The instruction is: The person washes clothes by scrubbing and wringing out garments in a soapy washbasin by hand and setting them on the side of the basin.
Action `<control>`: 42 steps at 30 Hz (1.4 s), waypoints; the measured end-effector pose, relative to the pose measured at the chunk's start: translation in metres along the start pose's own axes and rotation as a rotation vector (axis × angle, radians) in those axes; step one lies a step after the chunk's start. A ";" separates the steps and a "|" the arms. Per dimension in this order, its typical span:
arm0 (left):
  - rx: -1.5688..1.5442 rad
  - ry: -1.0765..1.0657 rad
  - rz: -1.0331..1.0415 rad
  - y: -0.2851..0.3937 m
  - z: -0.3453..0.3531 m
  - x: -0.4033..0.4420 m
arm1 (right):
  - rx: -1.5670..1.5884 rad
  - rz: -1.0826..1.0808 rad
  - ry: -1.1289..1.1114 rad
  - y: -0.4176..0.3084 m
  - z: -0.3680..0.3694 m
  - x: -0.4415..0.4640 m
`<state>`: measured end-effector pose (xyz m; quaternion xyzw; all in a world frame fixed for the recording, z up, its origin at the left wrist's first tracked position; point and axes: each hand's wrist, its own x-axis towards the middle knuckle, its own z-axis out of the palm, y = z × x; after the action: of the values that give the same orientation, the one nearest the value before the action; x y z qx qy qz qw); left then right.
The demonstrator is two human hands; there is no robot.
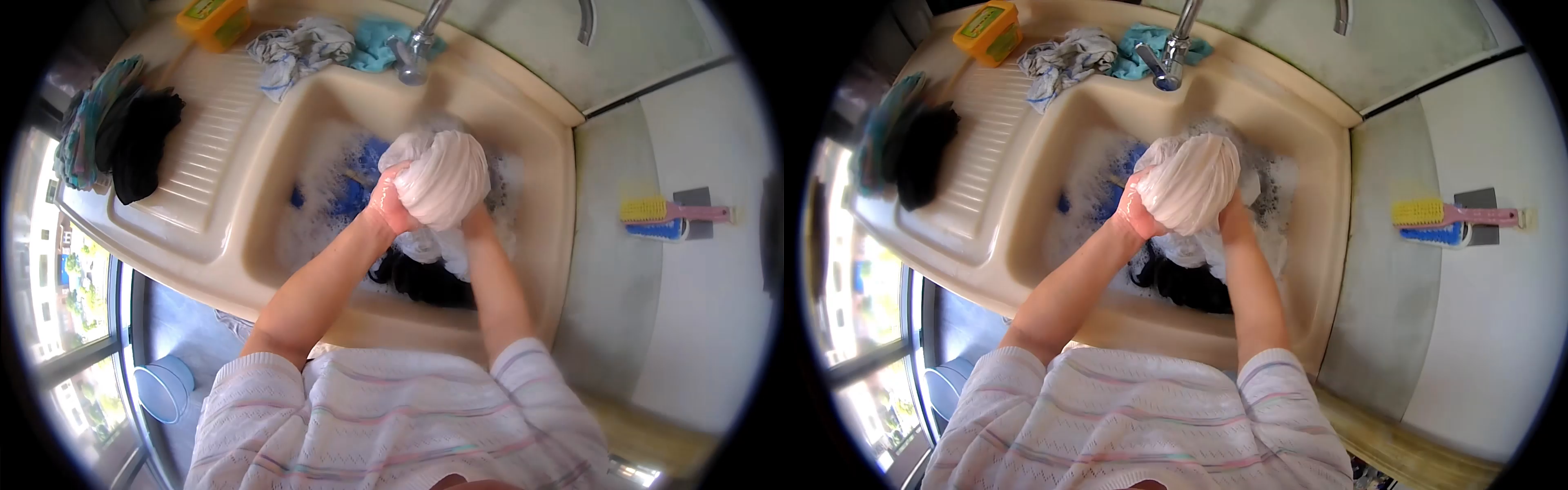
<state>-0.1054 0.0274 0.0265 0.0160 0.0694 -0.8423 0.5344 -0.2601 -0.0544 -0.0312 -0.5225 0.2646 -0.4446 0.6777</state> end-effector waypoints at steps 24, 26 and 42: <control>1.702 0.514 0.230 -0.015 -0.019 0.021 | -0.266 0.534 0.108 -0.024 0.009 0.058; 1.805 0.555 0.056 -0.017 -0.016 0.014 | -0.750 0.516 -0.050 -0.002 0.009 0.064; 0.949 0.115 0.239 -0.009 -0.001 0.009 | -0.106 0.433 -0.024 -0.087 -0.011 0.047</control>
<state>-0.1176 0.0234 0.0253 0.3118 -0.2948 -0.7116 0.5563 -0.2759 -0.1065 0.0528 -0.4938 0.3855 -0.2679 0.7319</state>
